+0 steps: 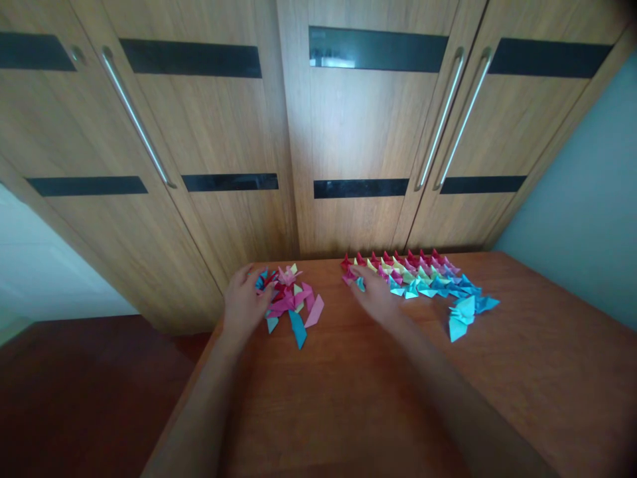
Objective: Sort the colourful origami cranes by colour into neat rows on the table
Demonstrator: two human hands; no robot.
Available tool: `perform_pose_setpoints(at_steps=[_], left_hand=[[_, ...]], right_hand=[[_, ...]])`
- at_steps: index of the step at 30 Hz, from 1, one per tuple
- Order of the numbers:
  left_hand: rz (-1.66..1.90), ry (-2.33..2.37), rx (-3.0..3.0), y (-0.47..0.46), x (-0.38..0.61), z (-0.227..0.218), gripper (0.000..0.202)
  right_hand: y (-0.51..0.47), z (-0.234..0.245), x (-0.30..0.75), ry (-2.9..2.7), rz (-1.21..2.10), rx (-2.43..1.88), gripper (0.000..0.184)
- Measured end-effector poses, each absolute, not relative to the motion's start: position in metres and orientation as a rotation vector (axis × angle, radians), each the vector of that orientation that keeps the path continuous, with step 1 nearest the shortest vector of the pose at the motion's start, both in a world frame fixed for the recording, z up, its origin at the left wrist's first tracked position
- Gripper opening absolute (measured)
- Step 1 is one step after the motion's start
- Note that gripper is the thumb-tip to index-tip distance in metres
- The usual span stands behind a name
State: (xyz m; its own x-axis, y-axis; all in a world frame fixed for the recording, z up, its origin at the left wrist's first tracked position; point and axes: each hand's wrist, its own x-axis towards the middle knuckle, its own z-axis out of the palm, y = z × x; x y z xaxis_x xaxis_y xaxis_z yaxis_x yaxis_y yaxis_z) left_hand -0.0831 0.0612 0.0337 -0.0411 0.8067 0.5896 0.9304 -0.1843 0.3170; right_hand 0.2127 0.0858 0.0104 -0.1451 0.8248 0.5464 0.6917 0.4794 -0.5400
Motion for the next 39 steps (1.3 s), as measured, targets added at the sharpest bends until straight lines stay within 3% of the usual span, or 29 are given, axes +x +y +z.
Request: perform_pose_setpoints(at_steps=[5, 9, 15, 20, 24, 28, 33, 39], left_hand=[[-1.059, -1.586, -2.359, 0.036, -0.002, 0.035, 0.032], [-0.911, -1.426, -2.7, 0.012, 0.061, 0.025, 0.042], [-0.845, -1.37, -3.045, 0.0, 0.134, 0.004, 0.061], [-0.877, -1.423, -3.126, 0.005, 0.185, -0.014, 0.076], [-0.896, -1.432, -3.131, 0.001, 0.208, -0.019, 0.08], [-0.893, -1.416, -3.114, -0.004, 0.211, -0.017, 0.083], [-0.895, -1.477, -3.1, -0.007, 0.185, -0.007, 0.062], [-1.155, -1.525, -3.014, 0.005, 0.114, 0.013, 0.041]], right_hand=[[0.062, -0.001, 0.352, -1.817, -0.154, -1.504, 0.04], [0.054, -0.014, 0.442, -1.751, -0.33, -1.734, 0.048], [0.059, -0.032, 0.495, -1.579, -0.022, -1.833, 0.053], [0.056, -0.034, 0.486, -1.599, 0.275, -1.918, 0.045], [0.041, -0.034, 0.464, -1.692, 0.219, -1.979, 0.03], [0.021, -0.033, 0.43, -1.697, 0.234, -1.889, 0.03], [0.007, -0.028, 0.377, -1.621, 0.404, -1.814, 0.031], [0.028, -0.017, 0.295, -1.459, 0.887, -1.423, 0.034]])
